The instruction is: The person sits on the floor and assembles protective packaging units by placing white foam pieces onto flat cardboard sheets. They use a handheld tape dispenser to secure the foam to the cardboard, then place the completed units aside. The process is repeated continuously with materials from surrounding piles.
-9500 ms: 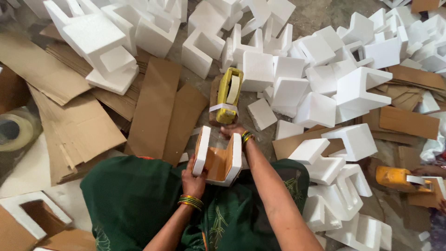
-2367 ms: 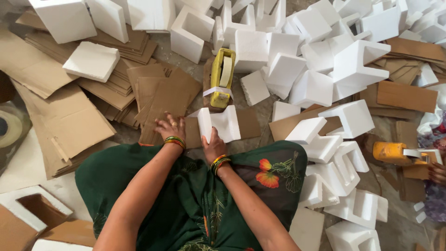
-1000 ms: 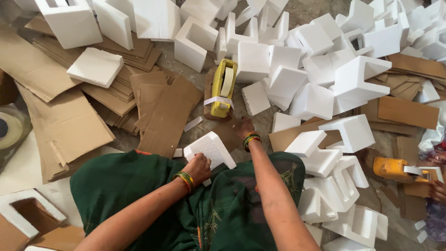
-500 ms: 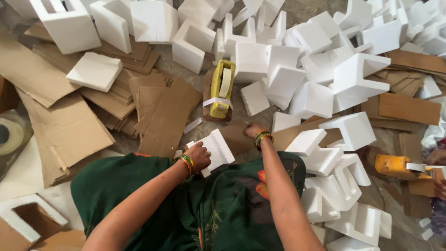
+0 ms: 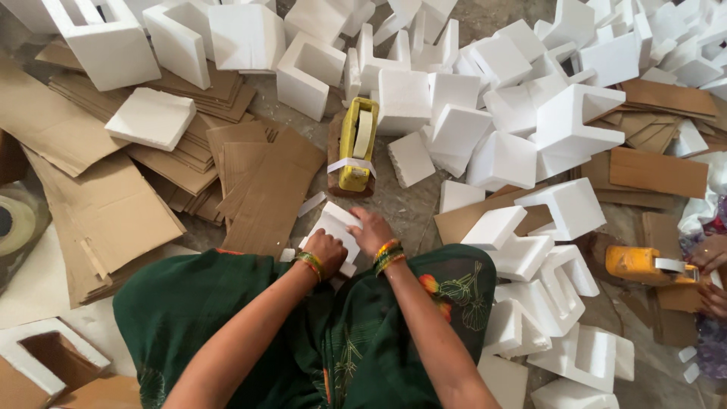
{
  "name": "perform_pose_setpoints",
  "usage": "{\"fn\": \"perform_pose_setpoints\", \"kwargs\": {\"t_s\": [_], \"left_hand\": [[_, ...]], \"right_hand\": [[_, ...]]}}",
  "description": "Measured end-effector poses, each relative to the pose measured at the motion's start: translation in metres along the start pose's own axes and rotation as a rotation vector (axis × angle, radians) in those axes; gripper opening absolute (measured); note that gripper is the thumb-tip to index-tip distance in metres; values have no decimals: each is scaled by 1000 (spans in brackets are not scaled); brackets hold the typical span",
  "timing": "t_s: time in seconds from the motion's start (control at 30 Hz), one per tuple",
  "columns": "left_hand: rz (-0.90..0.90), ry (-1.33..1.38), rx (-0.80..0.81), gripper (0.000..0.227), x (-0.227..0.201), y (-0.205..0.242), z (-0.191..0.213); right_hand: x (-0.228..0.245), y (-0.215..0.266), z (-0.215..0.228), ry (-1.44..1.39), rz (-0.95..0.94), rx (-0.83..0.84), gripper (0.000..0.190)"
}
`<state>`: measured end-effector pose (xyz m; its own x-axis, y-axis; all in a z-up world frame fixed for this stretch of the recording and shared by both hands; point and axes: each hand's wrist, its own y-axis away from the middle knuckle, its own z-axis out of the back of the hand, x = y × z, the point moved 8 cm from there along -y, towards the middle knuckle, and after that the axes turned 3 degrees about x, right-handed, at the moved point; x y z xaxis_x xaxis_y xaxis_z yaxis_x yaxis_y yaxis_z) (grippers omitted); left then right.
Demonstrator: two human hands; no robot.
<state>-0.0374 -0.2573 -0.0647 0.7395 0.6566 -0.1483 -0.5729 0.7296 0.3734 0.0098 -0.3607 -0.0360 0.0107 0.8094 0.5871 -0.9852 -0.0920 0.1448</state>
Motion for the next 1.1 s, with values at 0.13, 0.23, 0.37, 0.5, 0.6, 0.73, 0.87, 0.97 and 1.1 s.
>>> {"fn": "perform_pose_setpoints", "kwargs": {"t_s": [0.13,0.23,0.37,0.5,0.6,0.73,0.87,0.97,1.1], "left_hand": [[78,118,-59,38,10,-11,14],[102,99,-147,15,17,-25,22],[109,177,-175,23,24,-36,25],[141,164,-212,17,31,-45,32],[141,204,-135,30,28,-40,37],[90,209,-218,28,19,-21,59],[50,379,-526,38,27,9,85],[269,652,-1041,73,60,32,77],[437,1126,-1190,83,127,-10,12]], "right_hand": [[9,-21,5,74,101,-149,36],[14,-29,10,159,68,-240,33],[-8,-31,18,14,-13,-312,40],[-57,-3,14,-292,-78,-510,45],[-88,23,-28,-674,-256,-432,48],[-67,10,-46,-714,-104,-501,60],[-60,7,-45,-846,-173,-452,65],[-50,6,-33,-717,-70,-525,74],[-37,8,-24,-626,-52,-527,80]]}}
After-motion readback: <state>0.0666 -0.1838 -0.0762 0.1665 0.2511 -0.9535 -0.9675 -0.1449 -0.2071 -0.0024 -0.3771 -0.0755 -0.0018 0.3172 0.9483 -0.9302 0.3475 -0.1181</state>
